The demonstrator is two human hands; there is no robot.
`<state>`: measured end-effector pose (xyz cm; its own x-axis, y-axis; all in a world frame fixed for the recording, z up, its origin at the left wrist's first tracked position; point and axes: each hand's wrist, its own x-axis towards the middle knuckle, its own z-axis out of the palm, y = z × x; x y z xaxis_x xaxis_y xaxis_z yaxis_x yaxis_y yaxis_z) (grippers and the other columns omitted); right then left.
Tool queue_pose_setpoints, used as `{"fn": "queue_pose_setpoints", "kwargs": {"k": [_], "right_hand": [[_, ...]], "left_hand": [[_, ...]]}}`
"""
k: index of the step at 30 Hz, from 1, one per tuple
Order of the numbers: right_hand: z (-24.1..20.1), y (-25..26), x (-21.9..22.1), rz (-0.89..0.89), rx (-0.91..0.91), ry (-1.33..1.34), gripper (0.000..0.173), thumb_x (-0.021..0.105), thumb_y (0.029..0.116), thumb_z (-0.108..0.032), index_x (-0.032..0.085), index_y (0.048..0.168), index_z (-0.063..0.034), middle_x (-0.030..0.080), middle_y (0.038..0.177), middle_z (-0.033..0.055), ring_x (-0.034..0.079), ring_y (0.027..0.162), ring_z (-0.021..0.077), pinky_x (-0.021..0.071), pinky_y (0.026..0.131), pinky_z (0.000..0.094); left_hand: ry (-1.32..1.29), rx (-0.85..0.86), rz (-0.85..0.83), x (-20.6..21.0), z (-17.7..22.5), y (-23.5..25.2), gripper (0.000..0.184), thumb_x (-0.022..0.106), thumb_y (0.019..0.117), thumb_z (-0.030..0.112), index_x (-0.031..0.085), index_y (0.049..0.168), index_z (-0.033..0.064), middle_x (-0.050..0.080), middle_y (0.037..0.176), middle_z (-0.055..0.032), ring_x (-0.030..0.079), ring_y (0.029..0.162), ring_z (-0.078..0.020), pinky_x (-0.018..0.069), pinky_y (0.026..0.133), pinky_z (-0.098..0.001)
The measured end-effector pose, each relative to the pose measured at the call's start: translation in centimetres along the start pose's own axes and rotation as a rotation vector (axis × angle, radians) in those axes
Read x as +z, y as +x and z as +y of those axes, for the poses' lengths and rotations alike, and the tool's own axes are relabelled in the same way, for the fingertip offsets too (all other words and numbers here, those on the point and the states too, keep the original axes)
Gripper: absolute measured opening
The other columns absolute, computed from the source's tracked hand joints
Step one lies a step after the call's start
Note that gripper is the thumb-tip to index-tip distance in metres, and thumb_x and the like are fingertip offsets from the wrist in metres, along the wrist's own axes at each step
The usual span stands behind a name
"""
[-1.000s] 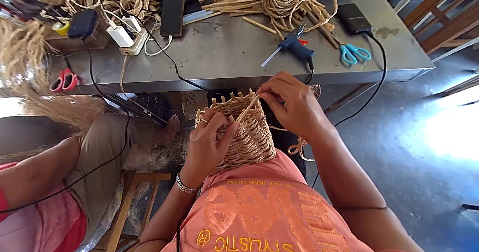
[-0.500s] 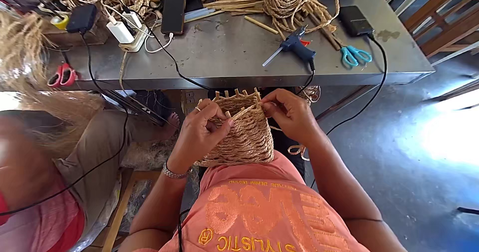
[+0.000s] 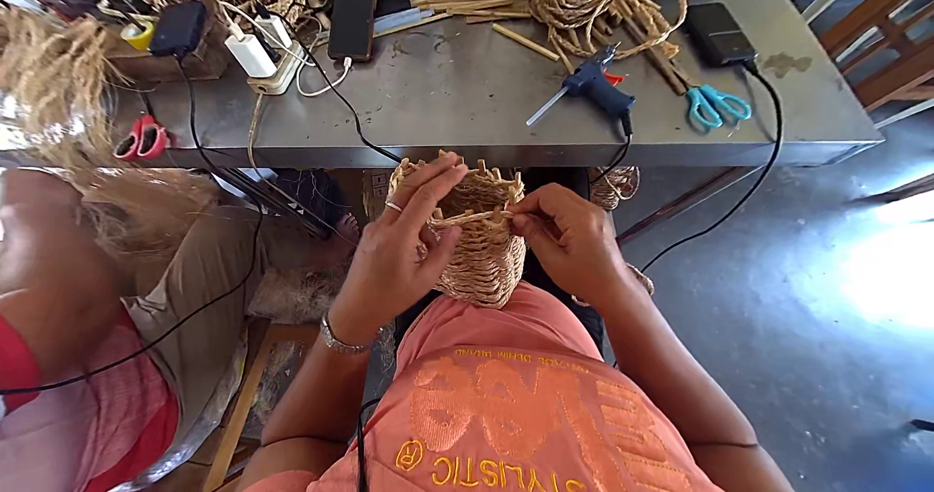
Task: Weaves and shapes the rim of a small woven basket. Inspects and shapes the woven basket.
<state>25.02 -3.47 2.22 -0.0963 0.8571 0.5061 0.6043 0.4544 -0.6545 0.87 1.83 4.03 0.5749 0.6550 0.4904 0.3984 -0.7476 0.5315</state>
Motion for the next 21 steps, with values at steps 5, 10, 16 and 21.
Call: {"fn": "queue_pose_setpoints", "kwargs": {"k": [5,10,16,21], "right_hand": [[-0.1,-0.3,0.3,0.014,-0.003,0.023,0.014,0.061,0.1013,-0.011,0.07,0.108,-0.0018,0.066,0.101,0.0075,0.067,0.088,0.0084,0.06,0.08,0.0228],[0.4,-0.7,0.2,0.025,0.011,0.043,0.013,0.061,0.1007,-0.009,0.069,0.108,-0.0017,0.065,0.102,0.0075,0.067,0.087,0.0076,0.0606,0.08,0.0225],[1.0,-1.5,0.6,0.037,0.035,0.054,0.013,0.063,0.1002,-0.009,0.07,0.108,-0.0026,0.066,0.104,0.0071,0.068,0.09,0.0077,0.0616,0.081,0.0232],[1.0,-2.1,0.9,0.053,0.009,-0.034,0.016,0.061,0.1012,-0.011,0.074,0.108,-0.0043,0.067,0.104,0.0066,0.066,0.089,0.0083,0.0581,0.08,0.0224]], "left_hand": [[0.082,-0.063,0.03,3.0,1.4,-0.3,0.051,0.055,0.1053,0.021,0.043,0.154,0.011,0.057,0.147,-0.0061,0.071,0.093,-0.0155,0.0611,0.073,-0.0364],[0.244,-0.105,0.045,5.4,1.8,-1.4,0.053,0.05,0.105,0.025,0.042,0.156,0.0104,0.066,0.127,-0.0103,0.064,0.066,-0.0187,0.0517,0.052,-0.0392],[0.36,-0.025,0.069,7.3,0.6,-2.9,0.061,0.051,0.1051,0.027,0.032,0.16,0.0084,0.06,0.135,-0.0148,0.068,0.104,-0.0249,0.0583,0.078,-0.0415],[0.344,-0.006,0.059,7.7,0.0,-3.3,0.062,0.053,0.1042,0.024,0.031,0.16,0.0082,0.063,0.13,-0.0146,0.068,0.105,-0.0257,0.0568,0.083,-0.043]]}}
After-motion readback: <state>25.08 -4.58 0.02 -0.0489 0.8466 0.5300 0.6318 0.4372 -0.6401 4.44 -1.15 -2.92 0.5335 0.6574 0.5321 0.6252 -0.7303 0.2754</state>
